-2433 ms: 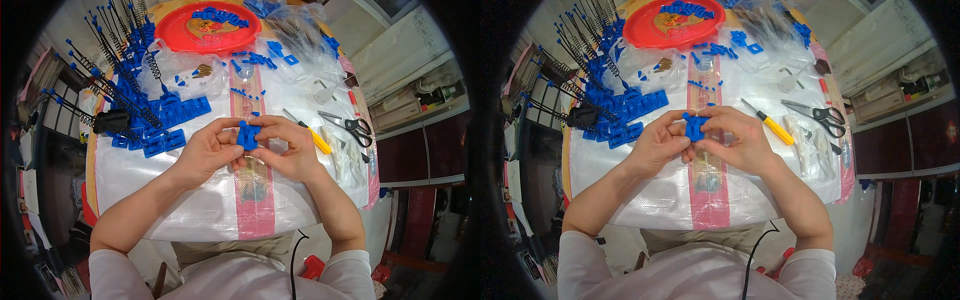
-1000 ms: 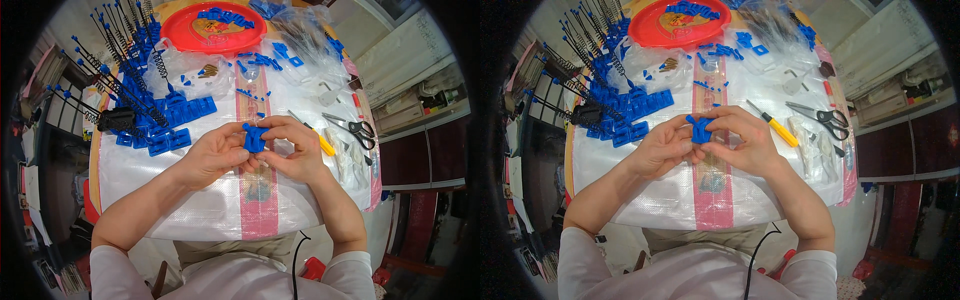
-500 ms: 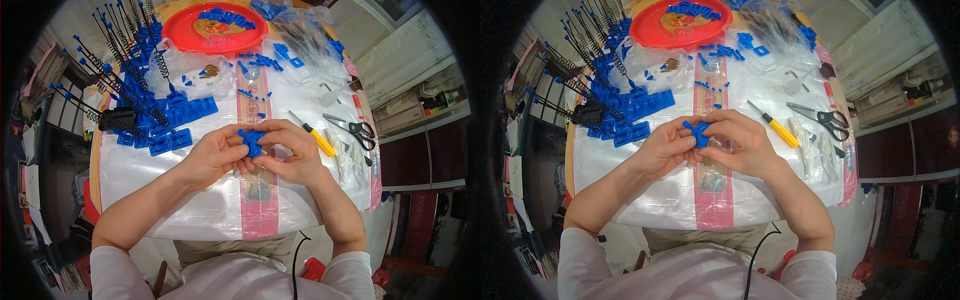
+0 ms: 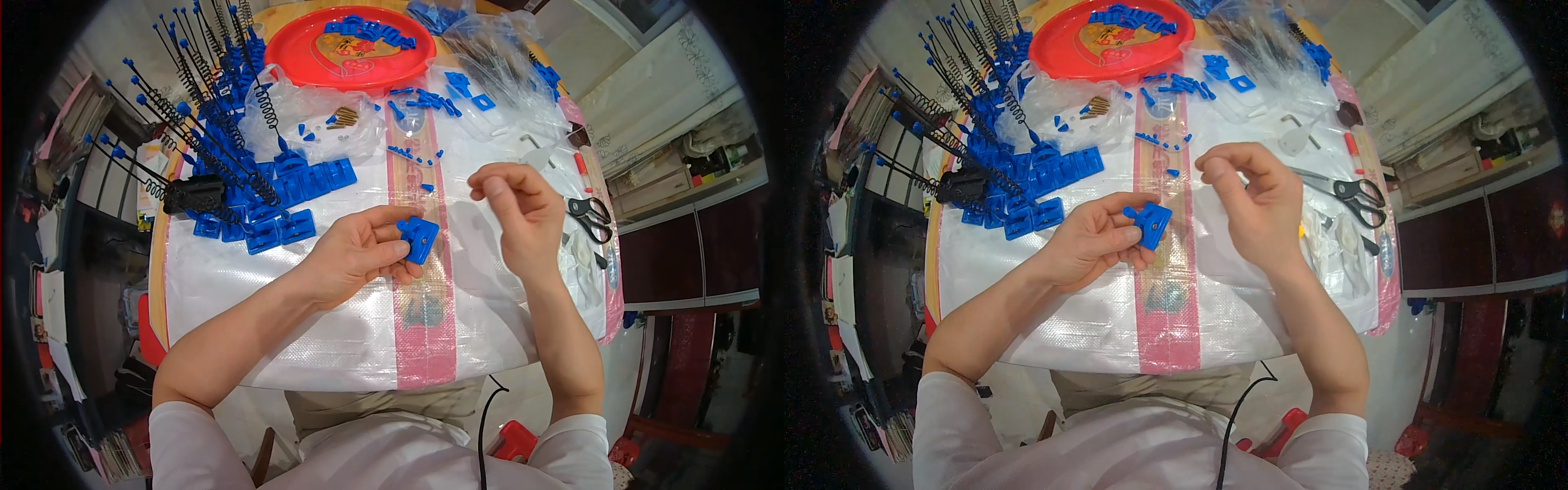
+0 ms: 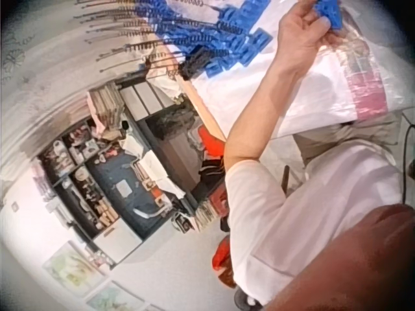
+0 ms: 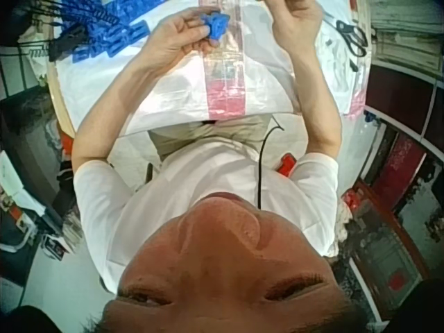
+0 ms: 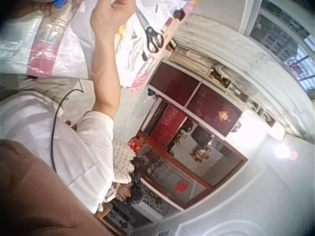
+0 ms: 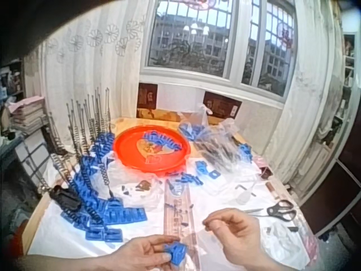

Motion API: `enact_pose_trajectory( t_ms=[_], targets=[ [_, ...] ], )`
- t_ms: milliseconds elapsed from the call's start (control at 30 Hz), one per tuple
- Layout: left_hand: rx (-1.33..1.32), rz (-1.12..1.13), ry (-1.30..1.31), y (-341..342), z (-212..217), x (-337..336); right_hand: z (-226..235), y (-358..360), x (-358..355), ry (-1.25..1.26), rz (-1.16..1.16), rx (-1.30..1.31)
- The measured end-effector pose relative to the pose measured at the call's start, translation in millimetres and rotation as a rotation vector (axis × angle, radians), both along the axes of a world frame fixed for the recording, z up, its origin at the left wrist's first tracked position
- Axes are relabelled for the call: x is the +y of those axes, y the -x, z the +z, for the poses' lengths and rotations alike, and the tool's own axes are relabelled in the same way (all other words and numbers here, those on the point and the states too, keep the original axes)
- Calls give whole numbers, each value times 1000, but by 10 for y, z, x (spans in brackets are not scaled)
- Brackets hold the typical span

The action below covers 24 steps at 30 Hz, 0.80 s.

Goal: Assembling small blue plastic parts with black springs and securing them with a screwdriver.

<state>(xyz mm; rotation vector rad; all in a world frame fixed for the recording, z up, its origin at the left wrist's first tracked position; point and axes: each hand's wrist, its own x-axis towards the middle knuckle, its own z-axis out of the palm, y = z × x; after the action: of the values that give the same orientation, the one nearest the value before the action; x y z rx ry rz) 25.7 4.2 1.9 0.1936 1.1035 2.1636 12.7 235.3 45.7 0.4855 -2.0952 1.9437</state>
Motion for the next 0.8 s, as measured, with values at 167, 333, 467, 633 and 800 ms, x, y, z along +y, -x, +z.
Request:
enact_pose_trajectory(
  t_ms=[167,333,467,633,800],
  targets=[
    [44,-13,-17,0,-20,-12,203,74,-2,-151,-5,7],
    [25,1,-24,-11,-25,-4,293,505,-96,-541,-7,212],
    [33,-37,-25,13,-10,2,217,982,-319,-749,97,290],
    [45,-5,-17,1,-15,-6,-14,1433,-789,-854,186,282],
    [34,29,-21,3,-8,17,-86,1672,-1037,-973,254,344]
  ],
)
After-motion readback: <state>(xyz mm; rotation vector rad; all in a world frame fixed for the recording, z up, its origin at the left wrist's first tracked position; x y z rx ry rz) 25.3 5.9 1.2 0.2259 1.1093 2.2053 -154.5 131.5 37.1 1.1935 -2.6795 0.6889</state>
